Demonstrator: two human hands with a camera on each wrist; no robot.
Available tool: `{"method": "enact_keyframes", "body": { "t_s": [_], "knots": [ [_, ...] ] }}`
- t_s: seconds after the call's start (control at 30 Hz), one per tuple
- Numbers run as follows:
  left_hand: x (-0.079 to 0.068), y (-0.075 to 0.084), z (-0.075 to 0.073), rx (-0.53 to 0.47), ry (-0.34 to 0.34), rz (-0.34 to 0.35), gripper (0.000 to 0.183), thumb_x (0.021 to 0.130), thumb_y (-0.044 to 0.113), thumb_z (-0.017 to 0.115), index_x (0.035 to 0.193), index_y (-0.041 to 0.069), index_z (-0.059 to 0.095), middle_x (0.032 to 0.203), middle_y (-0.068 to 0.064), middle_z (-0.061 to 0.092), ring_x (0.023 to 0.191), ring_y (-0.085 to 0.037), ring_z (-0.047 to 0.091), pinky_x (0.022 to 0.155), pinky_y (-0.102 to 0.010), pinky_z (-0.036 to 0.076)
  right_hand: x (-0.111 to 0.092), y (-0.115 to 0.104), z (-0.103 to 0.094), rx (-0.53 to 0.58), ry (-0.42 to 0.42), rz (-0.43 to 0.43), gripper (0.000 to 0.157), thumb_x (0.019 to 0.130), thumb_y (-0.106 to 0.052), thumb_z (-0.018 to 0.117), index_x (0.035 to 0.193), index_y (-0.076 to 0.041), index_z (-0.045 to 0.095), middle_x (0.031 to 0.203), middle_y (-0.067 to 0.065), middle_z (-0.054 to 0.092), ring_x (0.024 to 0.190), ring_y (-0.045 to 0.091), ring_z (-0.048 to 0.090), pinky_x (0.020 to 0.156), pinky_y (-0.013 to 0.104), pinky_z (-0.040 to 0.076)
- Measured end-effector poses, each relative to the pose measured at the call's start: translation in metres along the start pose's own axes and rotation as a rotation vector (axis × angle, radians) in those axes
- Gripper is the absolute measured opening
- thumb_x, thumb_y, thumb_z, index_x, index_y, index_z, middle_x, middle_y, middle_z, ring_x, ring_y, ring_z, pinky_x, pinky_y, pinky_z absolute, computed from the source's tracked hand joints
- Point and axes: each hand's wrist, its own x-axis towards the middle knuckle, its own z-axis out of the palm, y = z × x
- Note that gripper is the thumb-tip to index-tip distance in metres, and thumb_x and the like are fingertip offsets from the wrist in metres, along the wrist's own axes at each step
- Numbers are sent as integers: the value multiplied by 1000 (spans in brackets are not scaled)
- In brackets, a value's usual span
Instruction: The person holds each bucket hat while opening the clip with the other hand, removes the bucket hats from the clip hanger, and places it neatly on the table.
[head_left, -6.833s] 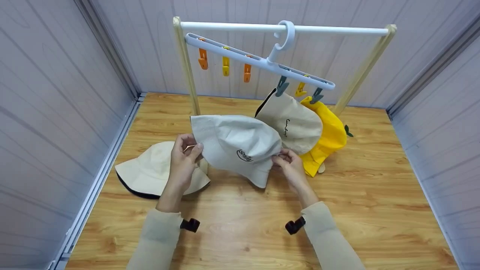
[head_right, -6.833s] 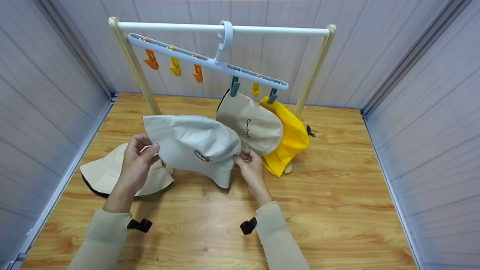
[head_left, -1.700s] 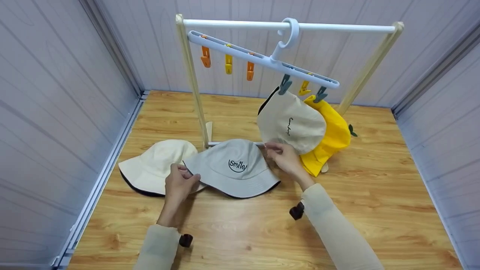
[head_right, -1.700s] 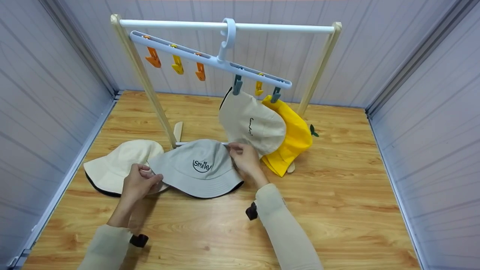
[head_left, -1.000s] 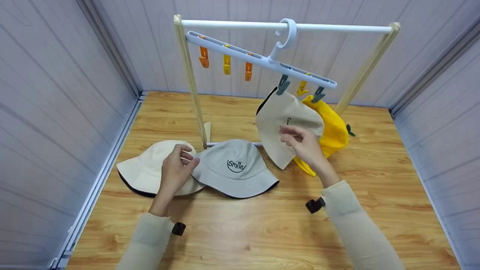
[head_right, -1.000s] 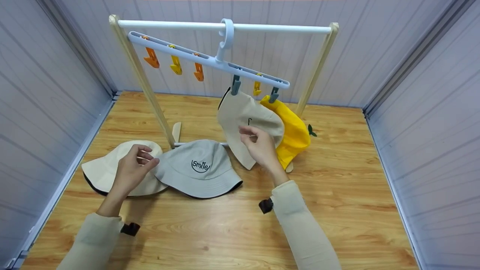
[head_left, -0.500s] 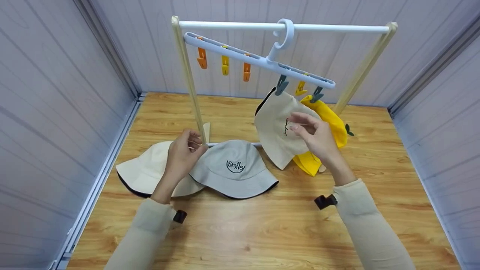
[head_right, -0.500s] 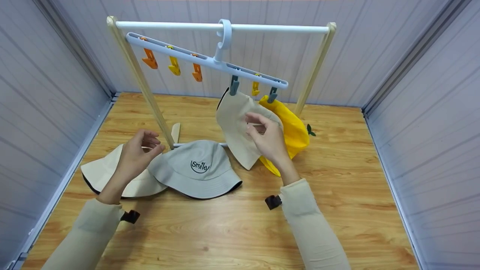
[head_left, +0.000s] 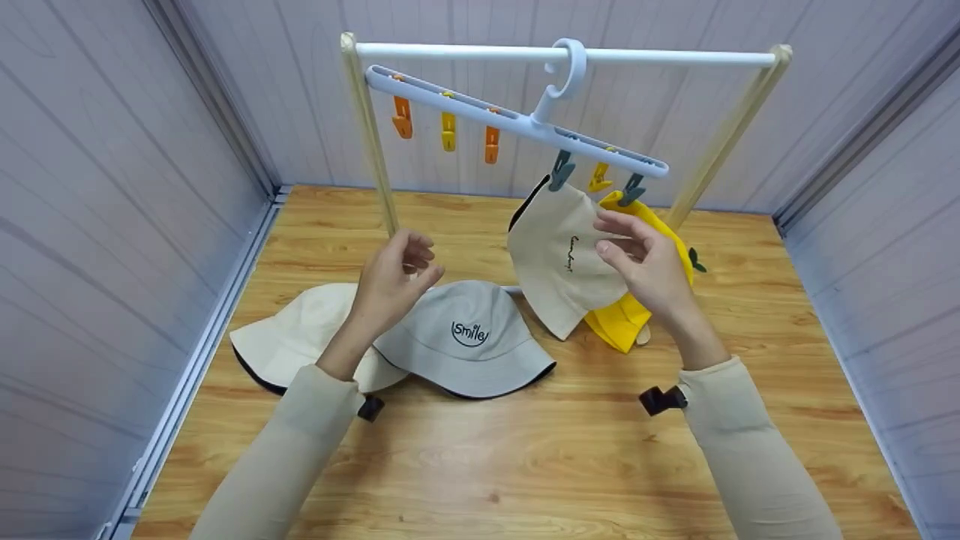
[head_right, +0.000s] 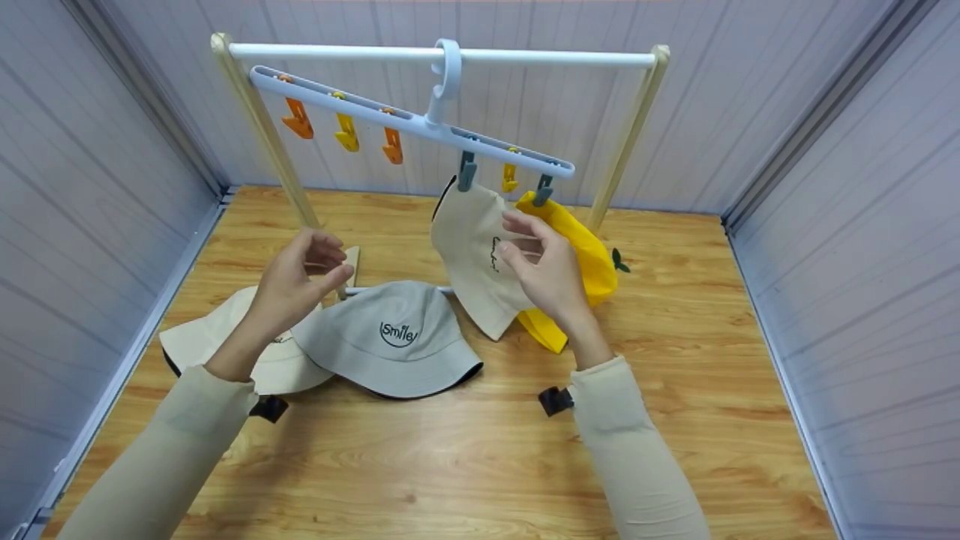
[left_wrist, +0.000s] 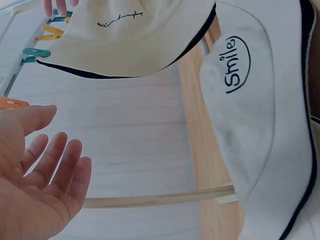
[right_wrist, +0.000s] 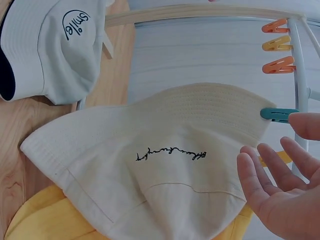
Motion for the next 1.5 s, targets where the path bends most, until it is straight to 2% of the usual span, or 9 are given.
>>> {"method": "enact_keyframes", "body": {
  "t_s": [0.27, 0.57, 0.67, 0.8, 1.2, 1.5],
  "knots": [
    [20, 16, 16, -48, -27, 37, 31, 96, 12, 81, 121, 3, 65, 112, -12, 72, 102, -27, 71, 92, -42, 60, -2, -5, -7, 25, 13, 5, 47, 107, -16, 66, 150, -3, 55, 147, 13, 61, 134, 40, 58, 103, 20, 54],
    [42, 25, 40, -100, -57, 95, 33, 97, 14, 79, 125, 2, 64, 118, -10, 71, 107, -28, 70, 97, -41, 58, -4, -6, -11, 5, 28, 30, 49, 106, -20, 68, 151, -7, 55, 149, 9, 60, 134, 29, 60, 107, 23, 51],
    [49, 29, 46, -102, -72, 100, 35, 98, 15, 79, 127, 3, 63, 121, -10, 69, 110, -26, 69, 100, -40, 56, -4, -6, -12, 7, 29, 34, 50, 106, -20, 68, 152, -6, 54, 149, 9, 59, 134, 28, 59, 109, 24, 50],
    [58, 32, 53, -118, -89, 104, 39, 98, 15, 79, 130, 2, 62, 126, -13, 67, 117, -30, 66, 104, -43, 54, -5, -4, -13, 10, 33, 29, 51, 107, -20, 67, 153, -5, 52, 150, 11, 58, 135, 29, 59, 109, 25, 51],
    [80, 35, 78, -47, -90, 94, 44, 99, 18, 78, 135, 3, 60, 133, -12, 66, 121, -26, 63, 107, -38, 50, -9, -5, -15, 35, 42, 16, 47, 106, -18, 68, 151, -9, 56, 149, 11, 58, 134, 34, 58, 106, 22, 52],
    [85, 31, 89, -97, -95, 99, 44, 100, 15, 76, 138, 2, 59, 133, -14, 67, 124, -26, 62, 111, -45, 49, -9, -2, -15, 52, 38, 12, 48, 106, -15, 68, 151, -5, 55, 149, 14, 58, 134, 40, 56, 104, 22, 53]
  ]
}}
